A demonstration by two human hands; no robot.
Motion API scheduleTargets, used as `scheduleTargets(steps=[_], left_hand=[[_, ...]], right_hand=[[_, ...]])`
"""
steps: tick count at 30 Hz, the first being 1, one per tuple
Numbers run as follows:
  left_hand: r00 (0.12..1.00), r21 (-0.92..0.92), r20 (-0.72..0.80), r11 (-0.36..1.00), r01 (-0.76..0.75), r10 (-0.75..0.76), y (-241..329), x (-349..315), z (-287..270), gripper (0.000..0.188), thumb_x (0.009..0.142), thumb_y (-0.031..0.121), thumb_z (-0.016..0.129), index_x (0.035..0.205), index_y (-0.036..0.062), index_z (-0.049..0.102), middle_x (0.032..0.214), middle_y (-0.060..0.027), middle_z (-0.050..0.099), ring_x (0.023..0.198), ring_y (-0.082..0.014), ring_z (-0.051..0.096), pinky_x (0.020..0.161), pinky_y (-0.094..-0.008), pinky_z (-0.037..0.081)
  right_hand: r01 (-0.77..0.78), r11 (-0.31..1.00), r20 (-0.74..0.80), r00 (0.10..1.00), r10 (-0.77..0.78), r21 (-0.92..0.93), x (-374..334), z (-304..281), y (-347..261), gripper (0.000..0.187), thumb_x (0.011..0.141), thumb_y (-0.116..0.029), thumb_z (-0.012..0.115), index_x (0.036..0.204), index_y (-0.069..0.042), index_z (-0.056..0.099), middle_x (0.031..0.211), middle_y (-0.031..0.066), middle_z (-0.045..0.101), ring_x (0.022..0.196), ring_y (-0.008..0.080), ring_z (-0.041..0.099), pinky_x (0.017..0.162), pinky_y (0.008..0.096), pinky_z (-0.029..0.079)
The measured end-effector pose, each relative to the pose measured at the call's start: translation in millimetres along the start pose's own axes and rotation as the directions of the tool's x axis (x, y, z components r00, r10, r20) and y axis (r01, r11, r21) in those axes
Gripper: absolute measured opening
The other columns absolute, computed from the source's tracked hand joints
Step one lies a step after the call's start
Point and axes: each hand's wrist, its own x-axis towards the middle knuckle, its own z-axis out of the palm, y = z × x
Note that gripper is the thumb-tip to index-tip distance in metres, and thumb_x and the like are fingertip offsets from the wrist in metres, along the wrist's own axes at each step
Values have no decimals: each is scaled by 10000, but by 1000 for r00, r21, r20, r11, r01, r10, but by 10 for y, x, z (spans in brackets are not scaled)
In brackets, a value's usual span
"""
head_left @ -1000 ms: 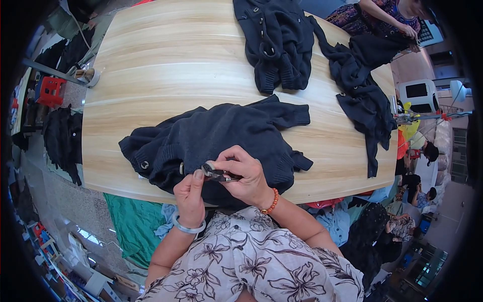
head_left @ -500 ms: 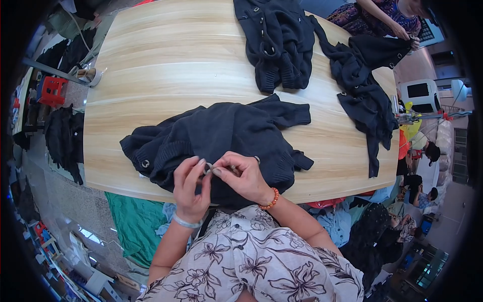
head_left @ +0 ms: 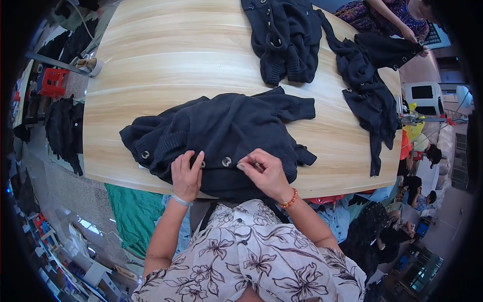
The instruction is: Inspecting black knit garments and using scissors to trim loose threads and check eyelets.
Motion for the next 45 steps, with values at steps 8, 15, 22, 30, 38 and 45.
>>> scheduleTargets(steps=[8, 15, 22, 30, 38, 45], left_hand=[[941, -516, -184, 843, 153, -284, 40, 209, -207, 411, 729, -78, 667, 1135, -10, 673, 1009, -140, 646, 919, -296, 605, 825, -343, 485], [930, -551, -247, 829, 97, -273, 442, 379, -424, 442, 780, -88, 610, 1218, -25, 636, 1043, -156, 636, 938, -305, 596, 847, -349, 482], [942, -362, -332, 929, -72, -56, 511, 449, -443, 536, 731, -89, 589, 1265, -48, 592, 1035, -156, 623, 903, -319, 581, 815, -399, 473], [923, -147, -350, 964, -220, 157, 496, 535, -669, 513, 697, -97, 601, 1210, -79, 605, 1042, -167, 632, 893, -336, 597, 783, -426, 502], [964, -749, -176, 662, -1, -198, 461, 270, -392, 295, 738, -63, 736, 1012, -17, 638, 957, -150, 680, 846, -271, 641, 764, -331, 510], [943, -912, -2, 387, 134, -333, 486, 249, -328, 183, 803, -95, 689, 971, -43, 638, 1016, -113, 664, 956, -191, 648, 859, -274, 498]], right_hand=[[100, 991, -12, 995, -99, 85, 24, 282, -95, 141, 846, 9, 694, 986, 22, 683, 903, 59, 638, 718, 75, 563, 621, 214, 445], [281, 955, -50, 959, -278, 90, 93, 218, -478, 282, 800, 4, 740, 1078, 16, 693, 960, 93, 642, 797, 116, 632, 689, 217, 499], [365, 919, -132, 913, -385, -151, 118, 390, -497, 349, 701, 25, 773, 1041, -31, 719, 887, 89, 642, 692, 174, 650, 580, 256, 510], [443, 887, -172, 871, -460, -131, 121, 330, -614, 274, 673, 87, 701, 921, -29, 704, 830, 84, 644, 638, 175, 643, 550, 260, 498], [372, 919, -122, 914, -387, -126, 84, 344, -477, 167, 721, -25, 735, 870, -17, 661, 791, 79, 588, 613, 213, 613, 544, 294, 470], [400, 897, -68, 906, -418, -187, 79, 301, -489, 176, 734, -80, 743, 862, -20, 638, 788, 86, 583, 651, 255, 626, 567, 324, 482]])
